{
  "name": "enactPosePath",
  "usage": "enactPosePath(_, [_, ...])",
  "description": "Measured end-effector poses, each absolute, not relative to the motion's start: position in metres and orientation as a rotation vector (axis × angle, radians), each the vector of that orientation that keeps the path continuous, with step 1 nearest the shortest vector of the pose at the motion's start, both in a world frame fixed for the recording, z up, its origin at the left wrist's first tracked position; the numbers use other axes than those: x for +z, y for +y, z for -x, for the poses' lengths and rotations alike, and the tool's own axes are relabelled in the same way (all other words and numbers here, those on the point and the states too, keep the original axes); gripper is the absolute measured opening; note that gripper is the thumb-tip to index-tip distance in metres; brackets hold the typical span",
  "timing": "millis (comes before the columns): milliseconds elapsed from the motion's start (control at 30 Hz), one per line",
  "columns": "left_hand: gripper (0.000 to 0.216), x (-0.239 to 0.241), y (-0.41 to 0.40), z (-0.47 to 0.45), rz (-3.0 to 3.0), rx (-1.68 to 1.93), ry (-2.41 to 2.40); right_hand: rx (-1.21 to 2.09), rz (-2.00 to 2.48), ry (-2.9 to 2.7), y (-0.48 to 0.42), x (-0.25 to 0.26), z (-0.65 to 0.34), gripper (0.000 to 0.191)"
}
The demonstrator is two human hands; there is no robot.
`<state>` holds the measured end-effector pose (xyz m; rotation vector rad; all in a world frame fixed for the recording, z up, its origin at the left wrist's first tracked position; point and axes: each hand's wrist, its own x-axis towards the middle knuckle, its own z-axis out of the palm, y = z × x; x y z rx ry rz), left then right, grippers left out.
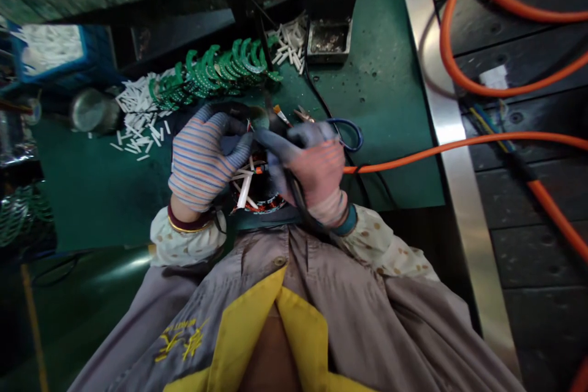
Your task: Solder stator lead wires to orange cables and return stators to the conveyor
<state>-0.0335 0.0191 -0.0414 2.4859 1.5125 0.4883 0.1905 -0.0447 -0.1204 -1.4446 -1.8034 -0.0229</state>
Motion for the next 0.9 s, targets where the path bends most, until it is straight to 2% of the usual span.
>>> enactPosePath(200, [0.01,-0.042,0.021,0.036,-2.411,0.528,1.483,-0.047,1.6,-1.999,-0.025,-0.106,-0.181,0.035])
enactPosePath(300, [0.007,-0.039,0.019,0.036,-2.385,0.533,1.473,-0.005,1.55,-1.962,-0.027,-0.112,-0.181,0.037])
enactPosePath(433, [0.003,-0.034,0.017,0.036,-2.338,0.542,1.441,-0.03,1.448,-1.866,-0.028,-0.12,-0.182,0.031])
enactPosePath(600, [0.006,-0.036,0.021,0.035,-2.344,0.531,1.421,0.102,1.423,-1.823,-0.03,-0.122,-0.185,0.028])
enactPosePath(900, [0.009,-0.037,0.02,0.036,-2.361,0.52,1.41,0.13,1.386,-1.843,-0.027,-0.127,-0.188,0.034])
